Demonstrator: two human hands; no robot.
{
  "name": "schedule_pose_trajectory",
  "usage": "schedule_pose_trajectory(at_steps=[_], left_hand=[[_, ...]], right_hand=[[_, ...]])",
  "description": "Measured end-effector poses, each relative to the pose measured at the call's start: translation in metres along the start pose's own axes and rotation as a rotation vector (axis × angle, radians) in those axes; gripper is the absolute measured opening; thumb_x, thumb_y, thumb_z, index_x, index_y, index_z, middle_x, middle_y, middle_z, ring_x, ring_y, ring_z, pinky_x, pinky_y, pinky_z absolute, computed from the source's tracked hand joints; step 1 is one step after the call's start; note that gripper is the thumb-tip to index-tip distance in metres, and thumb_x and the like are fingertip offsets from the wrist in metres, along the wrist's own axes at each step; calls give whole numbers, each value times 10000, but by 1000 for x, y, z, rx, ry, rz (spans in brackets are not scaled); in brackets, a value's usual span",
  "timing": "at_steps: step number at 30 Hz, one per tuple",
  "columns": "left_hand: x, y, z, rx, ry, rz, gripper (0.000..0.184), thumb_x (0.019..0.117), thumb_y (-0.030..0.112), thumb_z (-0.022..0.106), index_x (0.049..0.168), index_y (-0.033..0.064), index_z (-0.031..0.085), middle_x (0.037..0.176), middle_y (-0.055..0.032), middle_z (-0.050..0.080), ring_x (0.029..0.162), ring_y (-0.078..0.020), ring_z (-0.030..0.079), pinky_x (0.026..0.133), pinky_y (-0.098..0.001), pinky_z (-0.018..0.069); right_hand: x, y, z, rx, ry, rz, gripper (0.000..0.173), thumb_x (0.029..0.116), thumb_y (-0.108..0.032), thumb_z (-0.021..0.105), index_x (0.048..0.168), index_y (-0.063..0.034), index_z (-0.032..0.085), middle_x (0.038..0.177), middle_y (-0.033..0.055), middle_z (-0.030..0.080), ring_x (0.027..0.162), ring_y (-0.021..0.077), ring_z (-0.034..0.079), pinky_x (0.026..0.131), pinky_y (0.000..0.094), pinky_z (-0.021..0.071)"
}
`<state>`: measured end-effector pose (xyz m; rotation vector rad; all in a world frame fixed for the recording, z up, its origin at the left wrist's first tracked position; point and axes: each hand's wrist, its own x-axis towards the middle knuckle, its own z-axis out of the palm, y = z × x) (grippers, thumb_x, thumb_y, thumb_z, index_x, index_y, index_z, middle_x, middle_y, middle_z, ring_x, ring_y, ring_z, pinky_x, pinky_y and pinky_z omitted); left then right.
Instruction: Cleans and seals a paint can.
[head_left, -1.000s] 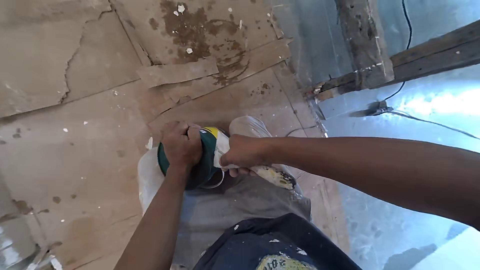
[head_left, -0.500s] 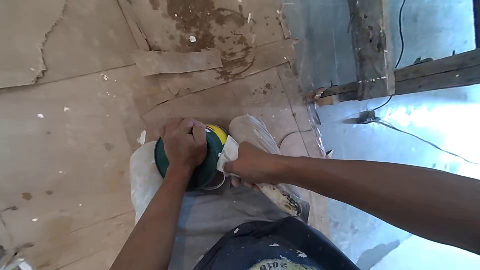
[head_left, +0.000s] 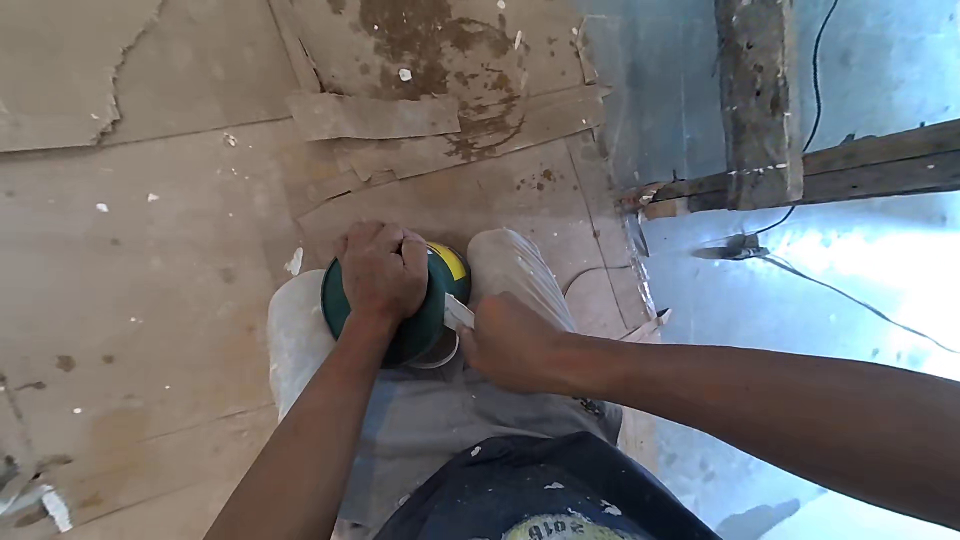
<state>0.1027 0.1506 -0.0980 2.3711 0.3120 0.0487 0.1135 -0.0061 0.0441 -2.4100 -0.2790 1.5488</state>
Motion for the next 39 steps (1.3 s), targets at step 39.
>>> schedule_pose_trajectory(at_steps=[39], left_hand=[[-2,-4,1,-11,24,43,384,995,302,401,862,173,738,909,-24,693,1005,-219,619,985,-480,400]], right_hand=[[17,15,4,544,-171,255,324,1049,-348,573,933,-50,629,665,65,670,432,142,571,420,295,499]])
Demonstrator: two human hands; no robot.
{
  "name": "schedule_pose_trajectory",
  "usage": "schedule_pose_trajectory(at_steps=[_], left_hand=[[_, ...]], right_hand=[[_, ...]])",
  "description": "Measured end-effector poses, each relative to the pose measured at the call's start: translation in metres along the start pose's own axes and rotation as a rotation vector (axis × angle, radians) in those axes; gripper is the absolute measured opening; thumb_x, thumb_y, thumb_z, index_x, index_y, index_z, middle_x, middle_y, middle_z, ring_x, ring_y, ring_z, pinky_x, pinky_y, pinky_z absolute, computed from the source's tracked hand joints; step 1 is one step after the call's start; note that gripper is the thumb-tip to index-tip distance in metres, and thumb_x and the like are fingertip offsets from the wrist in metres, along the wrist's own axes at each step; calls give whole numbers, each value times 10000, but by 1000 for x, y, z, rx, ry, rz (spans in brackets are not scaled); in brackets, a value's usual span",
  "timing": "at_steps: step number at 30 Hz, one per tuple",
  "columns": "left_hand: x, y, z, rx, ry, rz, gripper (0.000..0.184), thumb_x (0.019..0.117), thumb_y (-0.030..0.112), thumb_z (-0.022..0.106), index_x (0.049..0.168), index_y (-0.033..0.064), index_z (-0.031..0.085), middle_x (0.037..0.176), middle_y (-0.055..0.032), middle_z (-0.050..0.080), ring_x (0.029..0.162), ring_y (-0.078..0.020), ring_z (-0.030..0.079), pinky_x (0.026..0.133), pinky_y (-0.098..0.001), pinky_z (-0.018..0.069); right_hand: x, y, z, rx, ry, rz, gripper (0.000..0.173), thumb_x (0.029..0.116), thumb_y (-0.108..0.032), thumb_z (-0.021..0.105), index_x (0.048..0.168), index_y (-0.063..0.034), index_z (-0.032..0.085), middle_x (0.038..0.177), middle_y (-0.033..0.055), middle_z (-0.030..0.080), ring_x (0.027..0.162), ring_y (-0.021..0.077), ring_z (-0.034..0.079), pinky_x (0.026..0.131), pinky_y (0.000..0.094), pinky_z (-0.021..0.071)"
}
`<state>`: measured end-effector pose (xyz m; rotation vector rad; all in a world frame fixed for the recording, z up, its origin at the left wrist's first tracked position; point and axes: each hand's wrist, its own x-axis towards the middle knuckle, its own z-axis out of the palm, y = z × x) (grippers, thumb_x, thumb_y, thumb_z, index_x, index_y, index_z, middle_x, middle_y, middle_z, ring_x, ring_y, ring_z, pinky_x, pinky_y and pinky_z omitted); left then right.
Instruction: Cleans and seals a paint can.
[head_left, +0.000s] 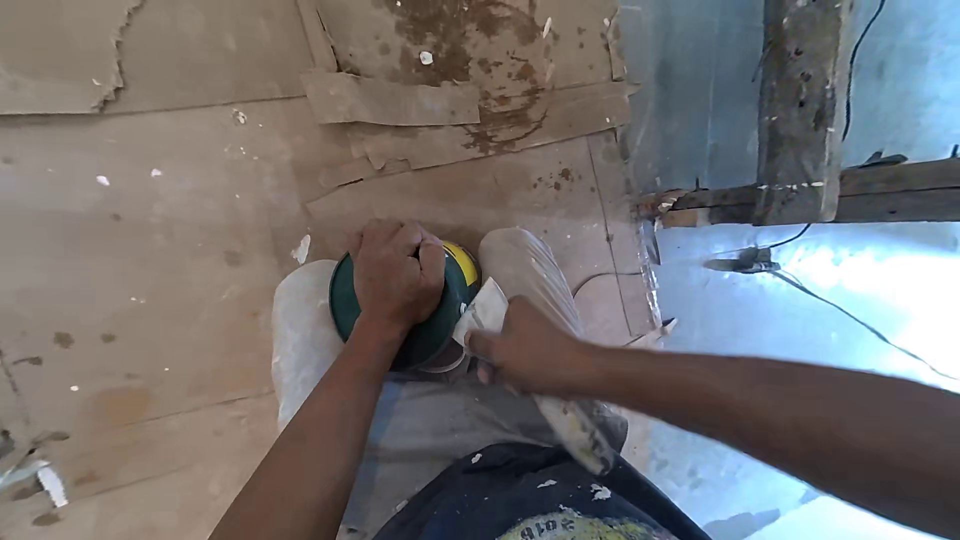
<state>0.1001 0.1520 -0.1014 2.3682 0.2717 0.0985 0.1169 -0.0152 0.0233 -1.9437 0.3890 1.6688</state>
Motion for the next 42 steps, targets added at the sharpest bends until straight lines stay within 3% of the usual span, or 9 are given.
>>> schedule_pose_trajectory(at_steps=[4,9,11,14,19,25,33,38,42], left_hand=[[3,-1,-2,-4,-12,-12,394,997,311,388,857,174,730,912,-21,696,1015,-216,624,1007,-499,388],[-4,0,-1,1,-6,-7,380,991,310,399,865,173,731,907,-30,684,1003,-222,624,976,-496,407],[-1,0,-1,4,-4,0,388,991,317,398,869,174,738,924,-28,703,1017,-222,636,984,-507,424],[-2,-1,-1,-10,4,-27,387,993,306,401,856,167,735,917,-28,698,1015,-217,628,983,-487,420],[2,1,-1,-10,-13,-29,393,1002,303,390,866,172,735,948,-20,708,1043,-211,629,994,-488,414],[-1,1,0,14,1,3,389,997,305,393,857,179,733,906,-16,684,1007,-212,619,997,-486,399],[4,3,0,9,-22,-18,404,1005,314,386,885,180,748,952,-21,706,1045,-209,624,1011,-487,397],[4,6,0,42,-47,-44,408,1005,330,387,867,159,730,965,-40,697,1071,-237,618,1028,-506,394],[8,13,0,72,-49,-60,428,1010,331,385,873,122,733,984,-84,705,1081,-287,626,1020,-533,401]], right_hand=[[-3,24,28,51,171,-78,389,1045,-430,556,835,-118,655,636,39,616,490,154,587,468,349,517],[10,-18,-24,-108,-180,49,278,1044,-308,586,972,-44,636,688,47,697,421,126,564,401,283,489],[11,-26,-28,-97,-199,78,264,1044,-284,578,976,-36,635,685,51,689,420,129,561,402,280,484],[5,-10,-10,20,-87,43,289,1049,-313,580,983,-35,615,665,64,684,408,131,570,385,275,489],[-4,22,22,-84,194,-142,343,1035,-401,549,837,-133,628,650,21,614,536,141,613,490,357,524],[10,-32,-31,-93,-206,101,240,1039,-272,578,999,-38,612,684,57,685,416,124,558,394,277,484],[-14,15,31,-98,244,-93,352,1051,-400,521,848,-132,626,641,26,600,541,146,614,489,364,524],[-16,11,31,-184,280,-144,294,1045,-307,522,843,-111,607,636,46,590,533,167,608,476,377,514],[-24,3,31,-389,303,-153,253,1047,-274,523,922,-84,634,732,78,628,648,219,660,567,427,552]])
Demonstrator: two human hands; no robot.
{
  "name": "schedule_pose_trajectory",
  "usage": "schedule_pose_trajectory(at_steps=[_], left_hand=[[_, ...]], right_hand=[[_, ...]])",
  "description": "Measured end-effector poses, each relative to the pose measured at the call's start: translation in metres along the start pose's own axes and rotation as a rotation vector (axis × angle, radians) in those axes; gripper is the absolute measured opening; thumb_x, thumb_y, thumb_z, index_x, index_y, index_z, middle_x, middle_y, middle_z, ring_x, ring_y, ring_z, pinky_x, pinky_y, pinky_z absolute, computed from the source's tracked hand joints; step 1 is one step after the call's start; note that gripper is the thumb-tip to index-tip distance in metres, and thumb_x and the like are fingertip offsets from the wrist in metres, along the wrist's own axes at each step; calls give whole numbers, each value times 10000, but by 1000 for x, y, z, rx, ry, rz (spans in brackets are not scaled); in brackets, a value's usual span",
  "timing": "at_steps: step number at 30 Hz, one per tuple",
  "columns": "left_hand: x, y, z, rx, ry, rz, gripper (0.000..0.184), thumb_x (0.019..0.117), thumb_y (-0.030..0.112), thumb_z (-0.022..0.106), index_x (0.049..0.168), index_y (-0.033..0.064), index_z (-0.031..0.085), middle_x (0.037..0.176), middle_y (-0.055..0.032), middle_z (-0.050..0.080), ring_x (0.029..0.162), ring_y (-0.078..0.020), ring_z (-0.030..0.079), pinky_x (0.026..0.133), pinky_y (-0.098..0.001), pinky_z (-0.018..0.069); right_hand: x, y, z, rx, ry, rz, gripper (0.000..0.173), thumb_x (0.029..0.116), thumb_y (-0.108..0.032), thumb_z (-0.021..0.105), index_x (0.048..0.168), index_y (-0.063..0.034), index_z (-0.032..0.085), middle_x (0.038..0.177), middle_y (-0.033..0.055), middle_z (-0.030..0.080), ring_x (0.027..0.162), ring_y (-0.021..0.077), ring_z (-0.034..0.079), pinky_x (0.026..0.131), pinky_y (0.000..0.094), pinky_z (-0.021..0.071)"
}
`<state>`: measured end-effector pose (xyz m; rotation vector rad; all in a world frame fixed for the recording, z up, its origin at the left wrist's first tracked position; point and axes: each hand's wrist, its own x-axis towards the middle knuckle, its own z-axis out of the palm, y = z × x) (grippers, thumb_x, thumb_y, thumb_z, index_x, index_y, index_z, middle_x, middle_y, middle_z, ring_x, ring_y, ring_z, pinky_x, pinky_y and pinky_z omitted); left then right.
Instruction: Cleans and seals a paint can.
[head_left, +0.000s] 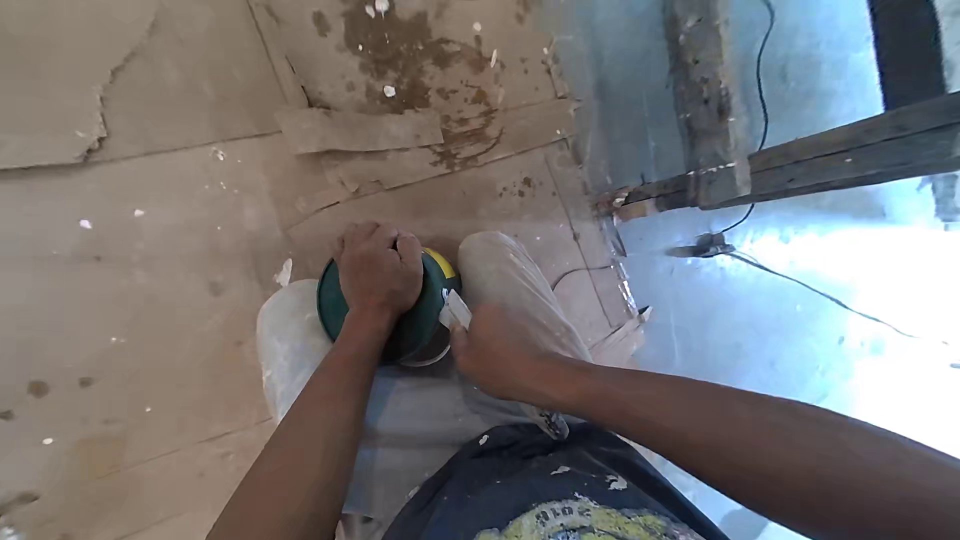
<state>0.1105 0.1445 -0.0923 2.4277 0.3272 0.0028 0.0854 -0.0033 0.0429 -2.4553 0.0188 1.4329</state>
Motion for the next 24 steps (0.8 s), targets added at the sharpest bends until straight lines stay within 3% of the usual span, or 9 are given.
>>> schedule_pose_trajectory(at_steps=[4,6,10,12,15,17,19,22,24], left_hand=[[0,8,5,34,12,-34,432,1006,338,370,892,124,728,980,-90,695,1073,-291,626,1012,-545,405],[-1,9,6,46,15,-47,448,1009,346,359,902,137,740,999,-81,705,1094,-280,624,1020,-535,398],[-2,5,0,7,32,-74,472,1012,347,342,940,138,760,1037,-104,717,1122,-298,625,1006,-563,402],[-1,5,-5,-13,34,-100,463,1009,346,351,916,121,745,1006,-118,701,1110,-311,622,1009,-585,394],[0,2,-6,-24,65,-109,454,1004,331,364,912,111,749,979,-127,704,1070,-321,635,997,-592,401],[0,0,-3,-24,86,-83,467,1012,325,360,927,108,764,970,-131,714,1047,-329,649,974,-594,430],[0,-1,-1,-20,85,-60,481,1019,323,340,935,98,757,967,-140,708,1032,-333,649,972,-612,424],[0,-1,1,-11,88,-51,482,1017,329,340,945,112,764,986,-134,709,1047,-327,643,980,-611,415],[-1,-1,3,-9,95,-50,474,1017,317,345,929,101,757,965,-137,704,1031,-325,642,958,-595,420]], right_hand=[[-4,7,16,-193,43,-61,195,1044,-247,506,1081,-98,626,891,96,685,849,266,713,706,479,593],[-3,12,16,-141,56,-55,220,1056,-266,486,1068,-104,634,877,92,680,836,256,708,703,472,587],[0,22,12,232,127,-62,312,1059,-306,499,900,-65,617,724,88,605,647,217,645,580,429,543],[0,18,11,247,128,-47,313,1054,-320,502,896,-77,621,733,87,620,660,220,659,582,438,551],[-4,6,19,64,91,-84,226,1050,-271,490,1076,-84,615,889,110,673,828,272,704,690,484,587],[-7,-1,29,-43,102,-118,271,1036,-174,517,1234,5,568,1061,187,670,941,345,709,760,515,596],[-5,-1,51,-154,251,-178,329,1018,-111,537,1281,86,549,1111,231,649,881,344,726,706,468,612],[4,9,74,-231,523,-250,347,962,-106,602,1239,101,623,1006,208,693,733,283,735,596,391,611],[2,14,67,-137,384,-248,360,992,-100,564,1297,91,576,1093,219,673,820,310,736,664,419,614]])
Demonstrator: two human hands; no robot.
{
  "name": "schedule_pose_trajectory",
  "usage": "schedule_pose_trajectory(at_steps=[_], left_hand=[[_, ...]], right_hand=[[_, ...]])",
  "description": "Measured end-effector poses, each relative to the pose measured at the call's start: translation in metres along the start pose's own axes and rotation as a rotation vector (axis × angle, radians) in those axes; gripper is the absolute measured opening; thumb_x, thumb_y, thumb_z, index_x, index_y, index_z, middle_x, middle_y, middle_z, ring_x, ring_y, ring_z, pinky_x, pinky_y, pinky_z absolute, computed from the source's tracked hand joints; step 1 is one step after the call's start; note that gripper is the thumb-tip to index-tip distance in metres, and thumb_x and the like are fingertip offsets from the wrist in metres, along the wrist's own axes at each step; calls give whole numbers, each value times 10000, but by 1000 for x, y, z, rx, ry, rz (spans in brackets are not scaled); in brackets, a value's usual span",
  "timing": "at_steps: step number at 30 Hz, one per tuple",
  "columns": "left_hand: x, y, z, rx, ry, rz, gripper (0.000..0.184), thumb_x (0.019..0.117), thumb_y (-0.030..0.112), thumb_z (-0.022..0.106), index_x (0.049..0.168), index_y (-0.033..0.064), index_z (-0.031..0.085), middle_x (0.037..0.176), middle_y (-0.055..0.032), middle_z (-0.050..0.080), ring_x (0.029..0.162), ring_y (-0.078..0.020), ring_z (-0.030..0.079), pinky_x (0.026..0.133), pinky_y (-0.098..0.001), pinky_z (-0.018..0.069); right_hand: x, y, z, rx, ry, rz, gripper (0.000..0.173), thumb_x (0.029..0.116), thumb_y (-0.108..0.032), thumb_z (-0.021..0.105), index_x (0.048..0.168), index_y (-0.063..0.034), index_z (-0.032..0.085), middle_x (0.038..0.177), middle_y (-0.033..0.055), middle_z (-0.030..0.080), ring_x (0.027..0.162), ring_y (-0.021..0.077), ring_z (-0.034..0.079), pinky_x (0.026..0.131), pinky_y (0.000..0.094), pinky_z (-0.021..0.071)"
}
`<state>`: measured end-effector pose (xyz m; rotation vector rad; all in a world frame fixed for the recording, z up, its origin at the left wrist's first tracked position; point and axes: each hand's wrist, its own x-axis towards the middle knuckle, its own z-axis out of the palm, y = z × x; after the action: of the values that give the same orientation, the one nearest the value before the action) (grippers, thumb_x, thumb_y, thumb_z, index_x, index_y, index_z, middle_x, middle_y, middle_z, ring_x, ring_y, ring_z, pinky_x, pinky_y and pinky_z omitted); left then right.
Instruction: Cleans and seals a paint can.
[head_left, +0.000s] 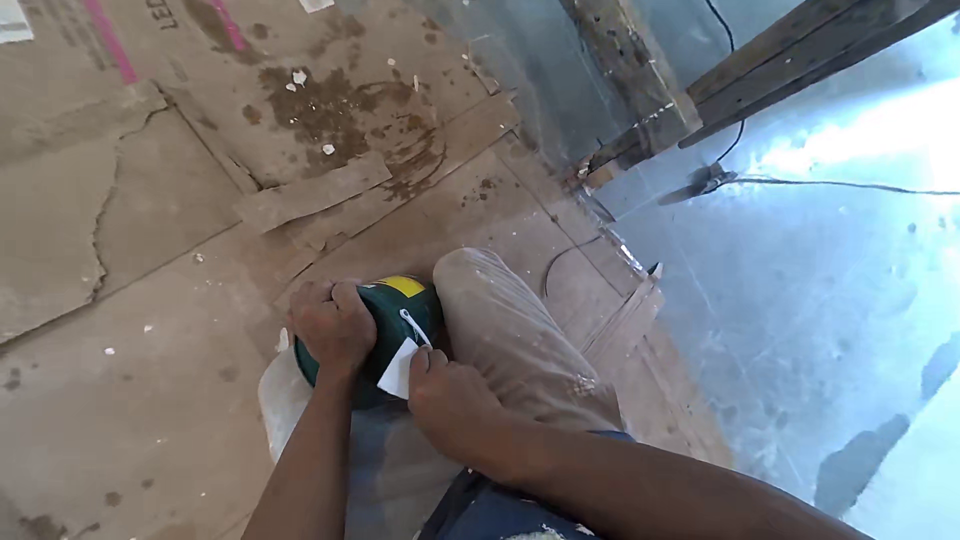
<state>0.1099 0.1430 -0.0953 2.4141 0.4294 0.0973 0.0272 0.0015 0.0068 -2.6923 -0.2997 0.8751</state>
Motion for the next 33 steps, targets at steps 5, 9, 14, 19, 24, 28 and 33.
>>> schedule_pose_trajectory(at_steps=[5,9,14,19,24,28,33], left_hand=[[1,2,0,-24,14,-6,441,1005,278,362,932,120,768,955,-111,723,1030,-280,660,972,-565,439],[2,5,0,-1,2,-14,437,990,274,359,933,115,762,970,-118,713,1064,-298,638,991,-573,409],[1,3,1,-9,5,17,435,1003,272,370,933,105,766,994,-135,715,1067,-316,636,990,-603,399],[4,-1,1,-32,32,20,441,1002,275,367,918,105,766,955,-119,715,1034,-300,642,979,-570,416],[7,-1,-1,-51,22,-1,415,997,256,388,926,97,764,977,-125,707,1049,-290,636,982,-560,419],[9,0,2,-49,35,-9,413,991,261,389,926,105,766,976,-120,710,1048,-284,638,979,-567,414],[9,5,0,-29,12,-13,397,990,263,406,921,101,762,981,-130,704,1038,-304,643,942,-577,449]], right_hand=[[17,23,-42,650,-345,289,267,1082,-278,461,1116,-59,610,885,118,651,792,240,679,699,436,573],[29,38,-54,765,-380,368,304,1050,-335,527,942,-60,598,713,90,622,554,176,621,508,354,530],[12,26,-38,91,-173,-109,241,1016,-148,557,1189,10,613,1010,176,675,829,323,713,668,489,600],[14,31,-7,140,-51,-145,275,1011,-133,536,1218,31,612,1046,199,677,845,327,721,691,461,602],[20,32,-37,695,-243,225,289,1098,-303,446,1122,-78,627,861,93,646,793,211,674,708,411,568],[28,29,-40,917,-220,412,303,1075,-346,508,986,-77,616,748,70,616,624,173,631,578,372,545],[42,34,-73,266,-294,-38,87,974,-137,626,985,-53,646,866,123,662,799,281,688,657,498,581]])
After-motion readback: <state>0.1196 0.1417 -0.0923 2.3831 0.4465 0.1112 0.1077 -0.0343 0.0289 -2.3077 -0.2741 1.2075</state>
